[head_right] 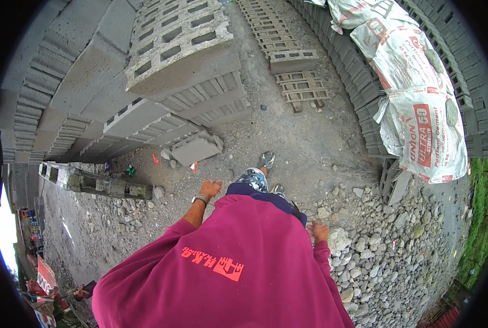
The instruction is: The person handles concrete masonry units by picking them up from a stack, turning them over to inspect the holes, and then placing them onto a different part of the pile.
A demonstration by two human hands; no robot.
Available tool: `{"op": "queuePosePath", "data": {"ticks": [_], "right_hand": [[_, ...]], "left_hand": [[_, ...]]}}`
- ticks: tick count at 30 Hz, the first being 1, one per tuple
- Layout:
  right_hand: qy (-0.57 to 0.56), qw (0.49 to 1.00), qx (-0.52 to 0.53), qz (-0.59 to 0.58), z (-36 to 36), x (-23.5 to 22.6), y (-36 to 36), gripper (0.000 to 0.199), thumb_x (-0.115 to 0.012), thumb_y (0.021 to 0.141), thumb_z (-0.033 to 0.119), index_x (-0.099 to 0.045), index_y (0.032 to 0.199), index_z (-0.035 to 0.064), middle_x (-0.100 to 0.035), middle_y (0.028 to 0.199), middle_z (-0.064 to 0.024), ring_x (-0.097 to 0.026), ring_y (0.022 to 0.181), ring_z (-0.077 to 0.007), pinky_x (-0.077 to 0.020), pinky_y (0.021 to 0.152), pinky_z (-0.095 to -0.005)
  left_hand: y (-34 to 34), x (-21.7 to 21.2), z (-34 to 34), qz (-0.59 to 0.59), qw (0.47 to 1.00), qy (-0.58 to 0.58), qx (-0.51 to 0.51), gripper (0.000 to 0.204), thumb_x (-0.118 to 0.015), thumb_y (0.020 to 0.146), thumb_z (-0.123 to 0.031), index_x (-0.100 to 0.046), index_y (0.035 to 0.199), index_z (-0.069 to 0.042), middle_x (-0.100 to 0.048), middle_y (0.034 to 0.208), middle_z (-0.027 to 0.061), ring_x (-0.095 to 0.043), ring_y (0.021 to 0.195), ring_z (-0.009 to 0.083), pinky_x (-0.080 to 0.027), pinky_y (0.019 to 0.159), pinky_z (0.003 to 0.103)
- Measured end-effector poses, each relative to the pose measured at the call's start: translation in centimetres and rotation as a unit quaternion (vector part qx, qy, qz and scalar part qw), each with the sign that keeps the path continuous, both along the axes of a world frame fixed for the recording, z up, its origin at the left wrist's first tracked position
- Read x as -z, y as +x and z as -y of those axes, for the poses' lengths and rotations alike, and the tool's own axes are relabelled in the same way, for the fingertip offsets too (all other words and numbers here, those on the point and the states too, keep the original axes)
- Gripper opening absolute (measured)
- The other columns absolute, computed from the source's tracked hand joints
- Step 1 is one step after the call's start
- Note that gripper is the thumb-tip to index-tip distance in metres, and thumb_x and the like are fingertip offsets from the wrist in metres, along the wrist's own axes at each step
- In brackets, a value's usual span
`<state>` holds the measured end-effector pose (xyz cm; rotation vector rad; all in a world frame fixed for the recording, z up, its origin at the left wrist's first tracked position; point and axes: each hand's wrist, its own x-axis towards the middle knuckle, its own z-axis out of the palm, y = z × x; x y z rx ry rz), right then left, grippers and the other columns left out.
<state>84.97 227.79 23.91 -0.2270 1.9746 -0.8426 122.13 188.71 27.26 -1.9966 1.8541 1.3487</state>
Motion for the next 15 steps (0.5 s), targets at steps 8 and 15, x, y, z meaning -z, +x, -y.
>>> {"op": "queuePosePath", "data": {"ticks": [8, 15], "right_hand": [[0.070, 0.987, 0.127, 0.070, 2.3, -3.1, -1.7, 0.030, -0.060, 0.092, 0.028, -0.066, 0.104, 0.0017, -0.073, 0.082, -0.0109, -0.067, 0.055, -0.0182, -0.0414, 0.039, -0.0294], [0.078, 0.987, 0.129, 0.055, 4.4, -4.1, -2.0, 0.033, -0.061, 0.091, 0.030, -0.067, 0.106, 0.0015, -0.074, 0.082, -0.0087, -0.068, 0.059, -0.0171, -0.0433, 0.045, -0.0313]], "left_hand": [[-5.0, -9.2, 6.9, -0.123, 0.952, -0.266, -0.088, 0.033, -0.061, 0.093, -0.026, -0.070, 0.105, 0.004, -0.072, 0.083, 0.0141, -0.067, 0.079, 0.0182, -0.052, 0.074, 0.034], [-13.0, -28.8, 23.1, -0.146, 0.723, -0.675, -0.010, 0.032, -0.057, 0.095, -0.021, -0.066, 0.116, 0.001, -0.068, 0.114, 0.0191, -0.064, 0.104, 0.0316, -0.049, 0.093, 0.042]]}}
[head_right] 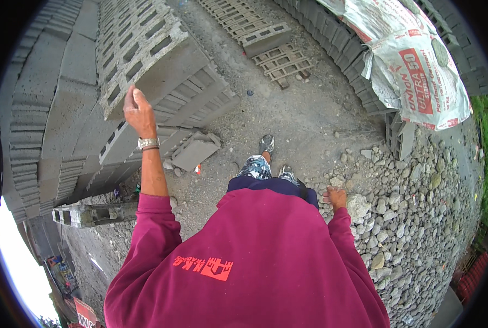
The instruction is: The person handles concrete masonry units by picking them up from a stack, turning them over to inspect the holes, and then placing them onto a different part of the pile.
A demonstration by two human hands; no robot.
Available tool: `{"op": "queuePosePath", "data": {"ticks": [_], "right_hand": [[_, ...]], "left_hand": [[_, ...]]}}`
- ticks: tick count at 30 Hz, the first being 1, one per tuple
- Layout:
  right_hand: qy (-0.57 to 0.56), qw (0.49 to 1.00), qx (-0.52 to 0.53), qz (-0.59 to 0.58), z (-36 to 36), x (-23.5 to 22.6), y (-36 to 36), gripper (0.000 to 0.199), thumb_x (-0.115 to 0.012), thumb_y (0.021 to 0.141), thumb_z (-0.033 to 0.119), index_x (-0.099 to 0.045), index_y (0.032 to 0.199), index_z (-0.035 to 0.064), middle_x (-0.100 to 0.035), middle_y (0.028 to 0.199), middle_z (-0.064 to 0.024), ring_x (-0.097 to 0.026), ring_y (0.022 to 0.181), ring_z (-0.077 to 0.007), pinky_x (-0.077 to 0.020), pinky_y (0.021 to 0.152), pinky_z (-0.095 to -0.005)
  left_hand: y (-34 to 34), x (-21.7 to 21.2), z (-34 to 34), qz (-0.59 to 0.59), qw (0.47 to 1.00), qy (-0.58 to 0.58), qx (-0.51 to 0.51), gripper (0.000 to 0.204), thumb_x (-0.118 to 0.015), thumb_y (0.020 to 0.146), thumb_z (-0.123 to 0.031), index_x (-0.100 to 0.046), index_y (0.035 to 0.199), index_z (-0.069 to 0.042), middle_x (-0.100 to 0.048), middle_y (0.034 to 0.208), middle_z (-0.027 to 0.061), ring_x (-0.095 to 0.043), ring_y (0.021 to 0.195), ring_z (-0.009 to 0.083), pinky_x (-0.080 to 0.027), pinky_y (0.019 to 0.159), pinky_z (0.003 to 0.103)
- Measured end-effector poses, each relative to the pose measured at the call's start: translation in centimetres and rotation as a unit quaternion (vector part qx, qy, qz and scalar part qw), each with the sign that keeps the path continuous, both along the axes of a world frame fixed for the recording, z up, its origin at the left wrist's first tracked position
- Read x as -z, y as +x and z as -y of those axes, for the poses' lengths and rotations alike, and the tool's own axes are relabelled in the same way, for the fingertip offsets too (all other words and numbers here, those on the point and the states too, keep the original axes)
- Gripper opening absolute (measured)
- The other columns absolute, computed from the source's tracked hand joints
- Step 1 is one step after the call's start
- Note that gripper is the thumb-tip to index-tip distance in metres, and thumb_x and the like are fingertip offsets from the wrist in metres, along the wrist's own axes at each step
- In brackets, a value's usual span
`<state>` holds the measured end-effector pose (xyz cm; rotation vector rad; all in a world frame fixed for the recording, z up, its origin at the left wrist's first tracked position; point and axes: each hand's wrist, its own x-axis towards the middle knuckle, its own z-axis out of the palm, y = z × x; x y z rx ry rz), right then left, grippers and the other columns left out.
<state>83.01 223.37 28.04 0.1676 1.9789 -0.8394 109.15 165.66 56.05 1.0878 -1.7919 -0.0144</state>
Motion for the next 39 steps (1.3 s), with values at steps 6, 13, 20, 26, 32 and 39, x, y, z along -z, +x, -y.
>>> {"op": "queuePosePath", "data": {"ticks": [6, 13, 20, 26, 32, 39], "right_hand": [[-0.012, 0.997, 0.082, 0.001, -0.3, -0.5, 2.3, 0.034, -0.063, 0.090, 0.030, -0.068, 0.104, 0.0002, -0.074, 0.081, -0.0093, -0.068, 0.058, -0.0169, -0.0444, 0.045, -0.0312], [0.018, 0.966, 0.257, 0.037, -5.2, 0.4, 7.1, 0.034, -0.058, 0.092, 0.031, -0.065, 0.110, 0.0031, -0.073, 0.085, -0.0089, -0.066, 0.056, -0.0172, -0.0413, 0.045, -0.0311], [0.069, 0.955, 0.245, 0.154, -4.6, 2.3, 10.4, 0.031, -0.058, 0.091, 0.029, -0.065, 0.109, 0.0052, -0.073, 0.083, -0.0078, -0.064, 0.055, -0.0179, -0.0425, 0.048, -0.0343], [-0.022, 0.973, 0.221, 0.057, -0.2, 3.4, 4.3, 0.034, -0.059, 0.092, 0.031, -0.065, 0.111, 0.0032, -0.073, 0.087, -0.0110, -0.067, 0.060, -0.0175, -0.0465, 0.047, -0.0300], [-0.043, 0.976, 0.211, -0.020, 1.1, 2.4, -1.3, 0.036, -0.059, 0.094, 0.034, -0.065, 0.112, 0.0035, -0.074, 0.089, -0.0086, -0.068, 0.063, -0.0164, -0.0462, 0.049, -0.0297], [0.031, 0.979, 0.200, 0.036, -1.0, 3.0, -0.1, 0.033, -0.063, 0.091, 0.032, -0.066, 0.108, 0.0035, -0.074, 0.083, -0.0081, -0.068, 0.058, -0.0174, -0.0429, 0.045, -0.0304]], "left_hand": [[-6.4, -1.6, 9.4, 0.111, 0.990, -0.085, -0.020, 0.037, -0.053, 0.094, -0.031, -0.070, 0.112, -0.003, -0.068, 0.117, 0.0169, -0.062, 0.109, 0.0338, -0.046, 0.096, 0.046], [-11.0, 1.0, 9.9, 0.176, 0.963, -0.068, -0.191, 0.045, -0.049, 0.090, -0.048, -0.075, 0.106, -0.015, -0.071, 0.115, 0.0071, -0.065, 0.109, 0.0299, -0.047, 0.091, 0.048], [-11.8, 1.2, 9.7, 0.178, 0.961, -0.050, -0.204, 0.048, -0.045, 0.090, -0.051, -0.075, 0.107, -0.017, -0.071, 0.115, 0.0070, -0.065, 0.106, 0.0316, -0.046, 0.089, 0.050], [-11.3, 1.4, 10.4, 0.167, 0.966, -0.063, -0.189, 0.052, -0.044, 0.091, -0.053, -0.074, 0.111, -0.015, -0.071, 0.111, 0.0133, -0.064, 0.101, 0.0363, -0.045, 0.086, 0.050], [-11.4, 1.4, 10.1, 0.188, 0.954, -0.047, -0.227, 0.045, -0.046, 0.091, -0.048, -0.075, 0.107, -0.018, -0.070, 0.118, 0.0032, -0.064, 0.108, 0.0287, -0.046, 0.088, 0.048], [-11.7, 1.7, 10.4, 0.190, 0.956, -0.051, -0.216, 0.045, -0.044, 0.093, -0.047, -0.075, 0.108, -0.018, -0.070, 0.119, 0.0017, -0.063, 0.110, 0.0275, -0.045, 0.091, 0.048]]}}
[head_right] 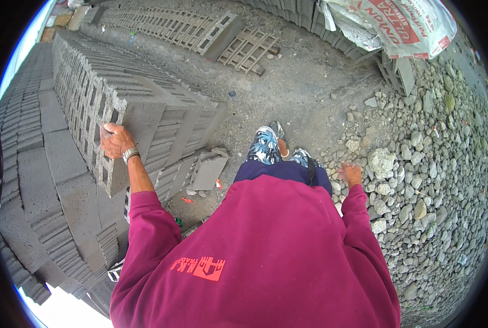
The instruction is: The person handles concrete masonry units by picking them up from a stack, turning them over to inspect the holes, and then placing them onto a different part of the pile.
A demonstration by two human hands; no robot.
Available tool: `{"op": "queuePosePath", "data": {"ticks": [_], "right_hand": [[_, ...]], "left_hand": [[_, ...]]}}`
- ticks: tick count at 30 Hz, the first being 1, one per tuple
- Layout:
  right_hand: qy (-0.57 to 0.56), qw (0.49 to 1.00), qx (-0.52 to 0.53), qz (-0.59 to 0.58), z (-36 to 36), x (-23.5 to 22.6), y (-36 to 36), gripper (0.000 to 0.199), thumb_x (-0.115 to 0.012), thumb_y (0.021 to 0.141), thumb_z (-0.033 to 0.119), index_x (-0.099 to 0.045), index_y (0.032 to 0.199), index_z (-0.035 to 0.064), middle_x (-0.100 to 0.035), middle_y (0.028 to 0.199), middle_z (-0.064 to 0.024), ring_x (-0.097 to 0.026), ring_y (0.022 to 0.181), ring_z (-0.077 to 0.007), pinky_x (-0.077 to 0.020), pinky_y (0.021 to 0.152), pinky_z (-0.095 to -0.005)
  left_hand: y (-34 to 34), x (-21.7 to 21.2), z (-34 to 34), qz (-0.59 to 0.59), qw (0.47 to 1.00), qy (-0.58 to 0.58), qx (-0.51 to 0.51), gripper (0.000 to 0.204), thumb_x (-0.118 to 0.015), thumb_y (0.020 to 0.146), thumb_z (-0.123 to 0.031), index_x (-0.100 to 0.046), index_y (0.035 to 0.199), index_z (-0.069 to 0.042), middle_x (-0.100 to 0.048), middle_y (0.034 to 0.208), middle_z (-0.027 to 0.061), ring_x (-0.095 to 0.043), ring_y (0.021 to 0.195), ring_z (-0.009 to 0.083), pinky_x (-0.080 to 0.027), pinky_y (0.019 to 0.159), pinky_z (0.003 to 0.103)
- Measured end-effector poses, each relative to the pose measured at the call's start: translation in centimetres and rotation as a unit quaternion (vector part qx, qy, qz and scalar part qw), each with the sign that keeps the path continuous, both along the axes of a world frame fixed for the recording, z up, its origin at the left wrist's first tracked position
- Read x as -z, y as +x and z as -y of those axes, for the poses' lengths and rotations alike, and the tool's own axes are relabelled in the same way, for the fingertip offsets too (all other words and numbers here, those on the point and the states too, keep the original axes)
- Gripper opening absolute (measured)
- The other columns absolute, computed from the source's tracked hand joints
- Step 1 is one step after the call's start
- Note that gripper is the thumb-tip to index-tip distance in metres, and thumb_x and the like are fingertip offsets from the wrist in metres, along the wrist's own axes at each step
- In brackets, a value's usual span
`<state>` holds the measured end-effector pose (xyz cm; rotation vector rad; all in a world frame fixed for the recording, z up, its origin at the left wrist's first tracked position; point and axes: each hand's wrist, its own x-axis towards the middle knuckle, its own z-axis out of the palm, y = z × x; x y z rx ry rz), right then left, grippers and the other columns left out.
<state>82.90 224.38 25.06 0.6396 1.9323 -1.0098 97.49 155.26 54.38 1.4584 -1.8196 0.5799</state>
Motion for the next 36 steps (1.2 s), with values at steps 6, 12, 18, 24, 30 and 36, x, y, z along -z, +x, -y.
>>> {"op": "queuePosePath", "data": {"ticks": [6, 12, 18, 24, 30, 36], "right_hand": [[0.028, 0.998, 0.000, 0.059, 0.0, 0.7, 1.9, 0.030, -0.062, 0.090, 0.028, -0.066, 0.107, 0.0037, -0.074, 0.082, -0.0098, -0.065, 0.054, -0.0168, -0.0397, 0.042, -0.0317], [0.010, 0.998, 0.001, 0.065, 5.3, -0.3, -1.7, 0.034, -0.061, 0.090, 0.030, -0.066, 0.109, 0.0020, -0.074, 0.084, -0.0099, -0.066, 0.055, -0.0173, -0.0425, 0.045, -0.0297], [-0.014, 0.999, -0.050, -0.005, 7.8, 1.0, -10.1, 0.035, -0.058, 0.093, 0.032, -0.066, 0.113, 0.0033, -0.074, 0.087, -0.0097, -0.066, 0.058, -0.0162, -0.0427, 0.045, -0.0285], [-0.013, 0.994, -0.100, -0.041, 14.3, -1.2, -18.1, 0.037, -0.061, 0.093, 0.031, -0.065, 0.116, 0.0017, -0.074, 0.089, -0.0106, -0.068, 0.063, -0.0166, -0.0468, 0.052, -0.0294], [-0.040, 0.991, -0.118, -0.052, 17.2, -1.0, -23.3, 0.041, -0.062, 0.092, 0.036, -0.064, 0.118, 0.0041, -0.073, 0.088, -0.0084, -0.067, 0.064, -0.0172, -0.0475, 0.053, -0.0299], [0.006, 0.988, -0.151, -0.023, 20.1, -1.2, -24.1, 0.037, -0.062, 0.091, 0.038, -0.066, 0.111, 0.0067, -0.073, 0.088, -0.0066, -0.067, 0.062, -0.0151, -0.0449, 0.051, -0.0296]], "left_hand": [[-0.3, -0.2, -0.1, 0.009, 1.000, -0.003, 0.021, 0.043, -0.043, 0.095, -0.043, -0.075, 0.108, -0.016, -0.071, 0.117, 0.0032, -0.064, 0.109, 0.0274, -0.047, 0.090, 0.047], [-0.1, -0.7, -0.2, 0.027, 0.997, -0.029, 0.060, 0.046, -0.037, 0.099, -0.037, -0.074, 0.112, -0.013, -0.072, 0.112, 0.0082, -0.066, 0.103, 0.0312, -0.047, 0.092, 0.044], [-1.3, -0.6, -0.1, 0.051, 0.993, -0.040, 0.101, 0.045, -0.037, 0.101, -0.034, -0.072, 0.112, -0.008, -0.072, 0.111, 0.0082, -0.066, 0.103, 0.0289, -0.047, 0.093, 0.041], [-0.7, -1.6, 0.0, 0.069, 0.994, -0.018, 0.078, 0.047, -0.036, 0.103, -0.033, -0.071, 0.113, -0.005, -0.071, 0.114, 0.0098, -0.066, 0.104, 0.0284, -0.046, 0.095, 0.040], [-1.0, -1.0, 0.7, 0.055, 0.995, -0.009, 0.085, 0.051, -0.031, 0.103, -0.038, -0.071, 0.117, -0.009, -0.071, 0.116, 0.0080, -0.065, 0.106, 0.0272, -0.044, 0.097, 0.040], [-1.5, -1.6, 0.6, 0.058, 0.993, -0.011, 0.098, 0.045, -0.038, 0.101, -0.029, -0.071, 0.113, -0.002, -0.071, 0.114, 0.0119, -0.066, 0.108, 0.0292, -0.046, 0.096, 0.040]]}}
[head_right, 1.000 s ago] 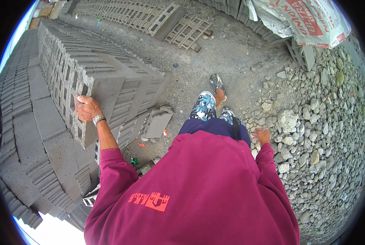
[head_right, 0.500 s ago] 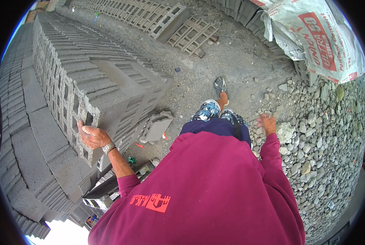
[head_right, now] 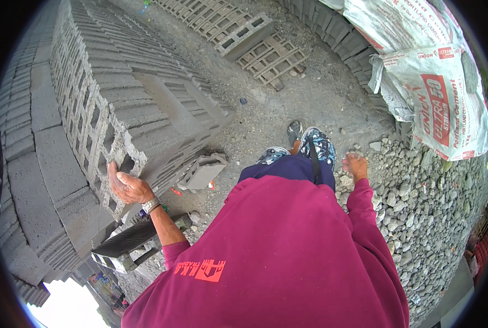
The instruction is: The person handles concrete masonry units by picking them up from a stack, turning them over to inspect the holes, and then placing them onto a different part of the pile.
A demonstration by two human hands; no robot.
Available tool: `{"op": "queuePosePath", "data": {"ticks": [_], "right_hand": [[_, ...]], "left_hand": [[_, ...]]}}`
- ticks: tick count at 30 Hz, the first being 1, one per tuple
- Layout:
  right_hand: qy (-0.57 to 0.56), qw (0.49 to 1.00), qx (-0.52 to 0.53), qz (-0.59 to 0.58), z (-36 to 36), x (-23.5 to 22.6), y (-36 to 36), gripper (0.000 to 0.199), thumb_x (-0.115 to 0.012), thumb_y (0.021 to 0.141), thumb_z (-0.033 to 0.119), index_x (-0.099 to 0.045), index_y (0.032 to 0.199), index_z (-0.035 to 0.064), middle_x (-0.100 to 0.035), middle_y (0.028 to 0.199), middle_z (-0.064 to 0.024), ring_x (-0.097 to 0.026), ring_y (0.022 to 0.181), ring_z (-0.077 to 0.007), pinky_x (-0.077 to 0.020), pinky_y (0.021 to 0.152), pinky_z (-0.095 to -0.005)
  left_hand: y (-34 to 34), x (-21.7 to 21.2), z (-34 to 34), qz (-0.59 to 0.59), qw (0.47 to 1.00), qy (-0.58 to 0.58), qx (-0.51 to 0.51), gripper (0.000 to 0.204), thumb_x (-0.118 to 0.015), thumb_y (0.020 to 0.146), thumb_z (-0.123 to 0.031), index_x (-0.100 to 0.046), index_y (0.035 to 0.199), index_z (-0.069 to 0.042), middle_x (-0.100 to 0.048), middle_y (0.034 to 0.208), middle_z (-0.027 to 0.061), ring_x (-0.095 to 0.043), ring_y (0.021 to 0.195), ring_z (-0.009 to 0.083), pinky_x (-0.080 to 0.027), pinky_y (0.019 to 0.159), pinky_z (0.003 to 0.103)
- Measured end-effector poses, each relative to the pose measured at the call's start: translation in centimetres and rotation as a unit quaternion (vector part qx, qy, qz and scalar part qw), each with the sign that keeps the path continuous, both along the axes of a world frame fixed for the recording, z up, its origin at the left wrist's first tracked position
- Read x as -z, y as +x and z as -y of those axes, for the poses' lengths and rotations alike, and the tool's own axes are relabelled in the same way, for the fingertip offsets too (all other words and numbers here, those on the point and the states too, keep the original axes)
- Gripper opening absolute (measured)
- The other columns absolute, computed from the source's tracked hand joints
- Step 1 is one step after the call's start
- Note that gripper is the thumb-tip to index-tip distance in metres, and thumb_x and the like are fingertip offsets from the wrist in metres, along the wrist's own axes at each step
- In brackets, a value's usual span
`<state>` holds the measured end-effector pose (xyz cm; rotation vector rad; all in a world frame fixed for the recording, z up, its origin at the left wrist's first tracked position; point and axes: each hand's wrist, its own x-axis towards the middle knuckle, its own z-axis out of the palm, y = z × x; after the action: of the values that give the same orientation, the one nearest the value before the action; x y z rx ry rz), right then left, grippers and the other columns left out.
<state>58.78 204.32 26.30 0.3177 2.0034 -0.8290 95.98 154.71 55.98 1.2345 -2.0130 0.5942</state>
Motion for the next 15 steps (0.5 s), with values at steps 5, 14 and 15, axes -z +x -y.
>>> {"op": "queuePosePath", "data": {"ticks": [5, 14, 15], "right_hand": [[-0.001, 1.000, 0.003, 0.020, -0.4, -0.3, 0.3, 0.036, -0.061, 0.092, 0.039, -0.065, 0.108, 0.0074, -0.073, 0.087, -0.0057, -0.067, 0.061, -0.0159, -0.0451, 0.053, -0.0315], [0.030, 0.998, -0.018, 0.054, 0.7, -1.3, -2.5, 0.031, -0.059, 0.091, 0.031, -0.067, 0.106, 0.0055, -0.073, 0.083, -0.0084, -0.065, 0.053, -0.0172, -0.0441, 0.044, -0.0307], [0.028, 0.998, -0.029, 0.045, 1.4, -1.7, -3.2, 0.031, -0.060, 0.091, 0.032, -0.067, 0.106, 0.0057, -0.073, 0.082, -0.0082, -0.065, 0.053, -0.0170, -0.0439, 0.044, -0.0307]], "left_hand": [[0.0, 0.0, -0.2, -0.015, 1.000, 0.011, -0.006, 0.046, -0.036, 0.102, -0.033, -0.070, 0.116, -0.005, -0.070, 0.118, 0.0098, -0.064, 0.111, 0.0279, -0.045, 0.098, 0.040], [-0.1, -0.7, -0.1, -0.026, 0.999, 0.035, -0.015, 0.041, -0.042, 0.098, -0.027, -0.069, 0.118, -0.005, -0.068, 0.122, 0.0119, -0.063, 0.114, 0.0298, -0.044, 0.099, 0.040], [0.0, -0.9, -0.1, -0.027, 0.999, 0.038, -0.014, 0.039, -0.044, 0.096, -0.024, -0.069, 0.118, -0.004, -0.068, 0.122, 0.0127, -0.063, 0.114, 0.0305, -0.044, 0.099, 0.040]]}}
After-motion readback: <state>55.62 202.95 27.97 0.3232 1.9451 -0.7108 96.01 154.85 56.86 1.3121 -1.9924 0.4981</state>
